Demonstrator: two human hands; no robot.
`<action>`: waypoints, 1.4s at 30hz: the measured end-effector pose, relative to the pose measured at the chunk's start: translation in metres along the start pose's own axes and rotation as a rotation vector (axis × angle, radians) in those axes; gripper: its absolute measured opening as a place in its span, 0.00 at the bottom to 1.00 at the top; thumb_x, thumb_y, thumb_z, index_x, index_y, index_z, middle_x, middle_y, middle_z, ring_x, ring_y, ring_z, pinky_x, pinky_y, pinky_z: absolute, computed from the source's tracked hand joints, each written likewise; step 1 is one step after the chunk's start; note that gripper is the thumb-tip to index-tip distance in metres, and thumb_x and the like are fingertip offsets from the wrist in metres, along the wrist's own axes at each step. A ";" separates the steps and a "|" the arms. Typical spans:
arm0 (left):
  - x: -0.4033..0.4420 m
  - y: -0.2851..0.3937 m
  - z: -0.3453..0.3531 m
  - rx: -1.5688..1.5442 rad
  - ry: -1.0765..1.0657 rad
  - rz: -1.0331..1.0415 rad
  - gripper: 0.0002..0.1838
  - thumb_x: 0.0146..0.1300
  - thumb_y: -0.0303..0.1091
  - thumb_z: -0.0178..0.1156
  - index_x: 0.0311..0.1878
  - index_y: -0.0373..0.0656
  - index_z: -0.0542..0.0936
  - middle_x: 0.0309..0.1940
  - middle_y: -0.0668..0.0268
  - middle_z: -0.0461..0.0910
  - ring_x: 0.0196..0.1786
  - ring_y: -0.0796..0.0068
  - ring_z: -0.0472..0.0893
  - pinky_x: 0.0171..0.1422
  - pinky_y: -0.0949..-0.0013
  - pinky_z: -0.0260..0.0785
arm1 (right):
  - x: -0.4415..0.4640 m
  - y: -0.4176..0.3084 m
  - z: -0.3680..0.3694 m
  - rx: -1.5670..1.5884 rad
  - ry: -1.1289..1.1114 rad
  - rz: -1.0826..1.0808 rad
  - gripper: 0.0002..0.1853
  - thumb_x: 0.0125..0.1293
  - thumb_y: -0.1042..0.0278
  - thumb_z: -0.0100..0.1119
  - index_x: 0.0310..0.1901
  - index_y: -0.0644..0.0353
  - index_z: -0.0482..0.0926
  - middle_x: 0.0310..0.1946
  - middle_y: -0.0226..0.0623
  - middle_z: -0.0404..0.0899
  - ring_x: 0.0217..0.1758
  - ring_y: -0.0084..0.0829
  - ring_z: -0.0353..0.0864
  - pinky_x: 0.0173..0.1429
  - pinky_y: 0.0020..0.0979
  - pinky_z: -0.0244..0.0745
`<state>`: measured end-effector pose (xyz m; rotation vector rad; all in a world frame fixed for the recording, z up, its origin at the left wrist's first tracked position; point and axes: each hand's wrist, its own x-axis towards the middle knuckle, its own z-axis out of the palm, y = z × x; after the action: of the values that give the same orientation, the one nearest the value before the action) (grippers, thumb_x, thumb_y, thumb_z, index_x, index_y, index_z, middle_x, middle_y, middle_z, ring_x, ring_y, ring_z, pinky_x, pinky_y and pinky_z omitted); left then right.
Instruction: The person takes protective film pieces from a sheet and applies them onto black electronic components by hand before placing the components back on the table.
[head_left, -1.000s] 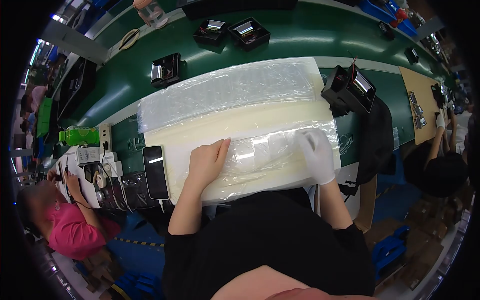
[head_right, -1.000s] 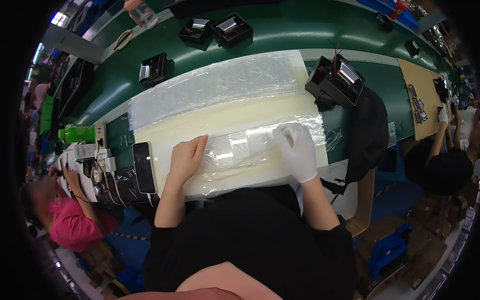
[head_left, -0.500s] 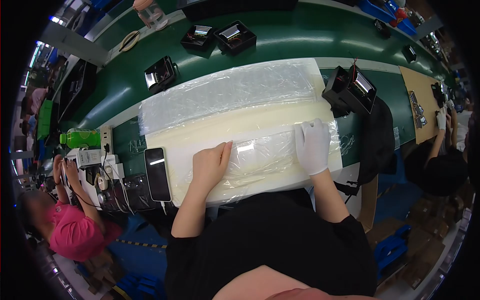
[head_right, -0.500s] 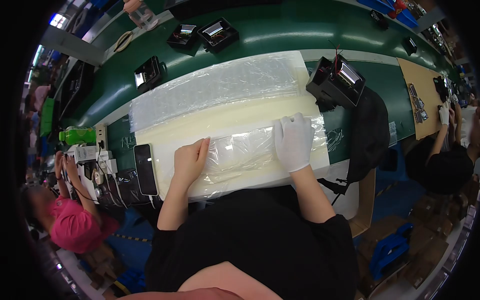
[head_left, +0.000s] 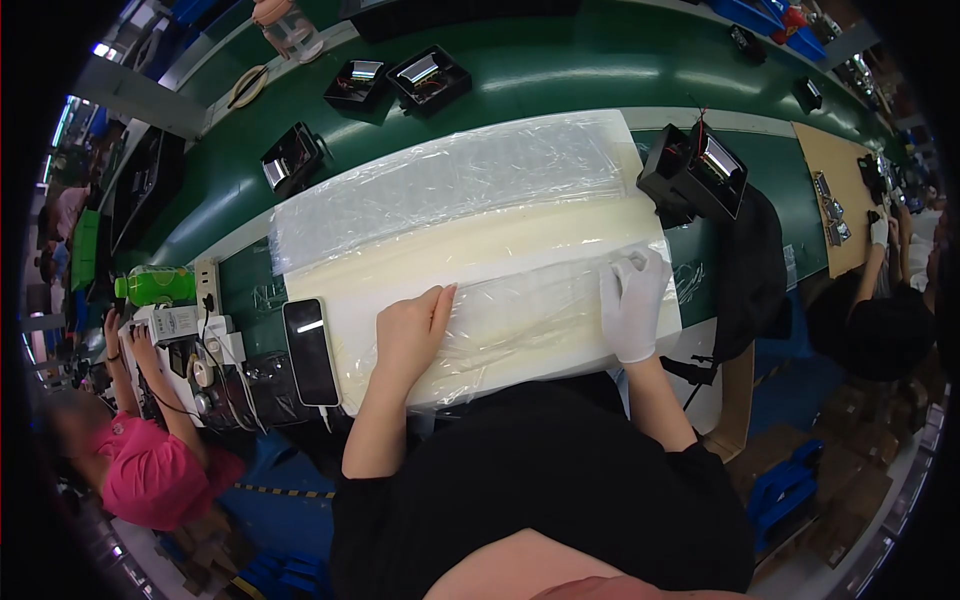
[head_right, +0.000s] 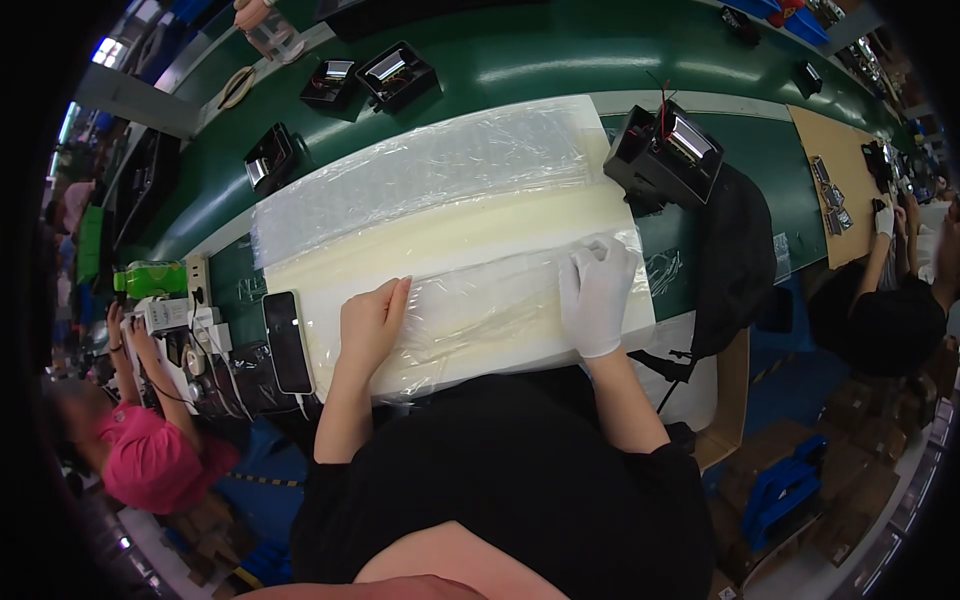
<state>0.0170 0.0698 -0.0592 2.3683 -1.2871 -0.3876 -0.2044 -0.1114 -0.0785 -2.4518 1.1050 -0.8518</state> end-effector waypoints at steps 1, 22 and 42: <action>-0.001 0.000 0.002 0.011 0.009 0.009 0.19 0.75 0.43 0.54 0.31 0.42 0.81 0.16 0.59 0.78 0.18 0.55 0.75 0.27 0.61 0.66 | 0.000 -0.001 -0.001 -0.037 0.020 0.021 0.06 0.64 0.74 0.60 0.34 0.69 0.79 0.47 0.48 0.77 0.48 0.46 0.72 0.55 0.38 0.68; -0.013 -0.003 0.015 0.231 0.137 0.080 0.17 0.73 0.40 0.55 0.30 0.42 0.82 0.17 0.58 0.79 0.20 0.54 0.76 0.27 0.59 0.67 | 0.030 0.011 -0.027 -0.016 -0.221 0.191 0.13 0.68 0.63 0.55 0.33 0.66 0.80 0.34 0.46 0.80 0.37 0.48 0.74 0.49 0.43 0.70; -0.014 -0.002 0.028 0.120 0.288 -0.026 0.17 0.73 0.39 0.56 0.28 0.41 0.80 0.16 0.57 0.75 0.19 0.56 0.72 0.28 0.59 0.64 | -0.028 0.022 -0.019 0.070 0.093 0.182 0.07 0.63 0.74 0.58 0.39 0.68 0.80 0.52 0.49 0.80 0.55 0.49 0.77 0.63 0.40 0.70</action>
<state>-0.0013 0.0766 -0.0835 2.4321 -1.1741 0.0256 -0.2435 -0.1050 -0.0862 -2.2344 1.2857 -0.9385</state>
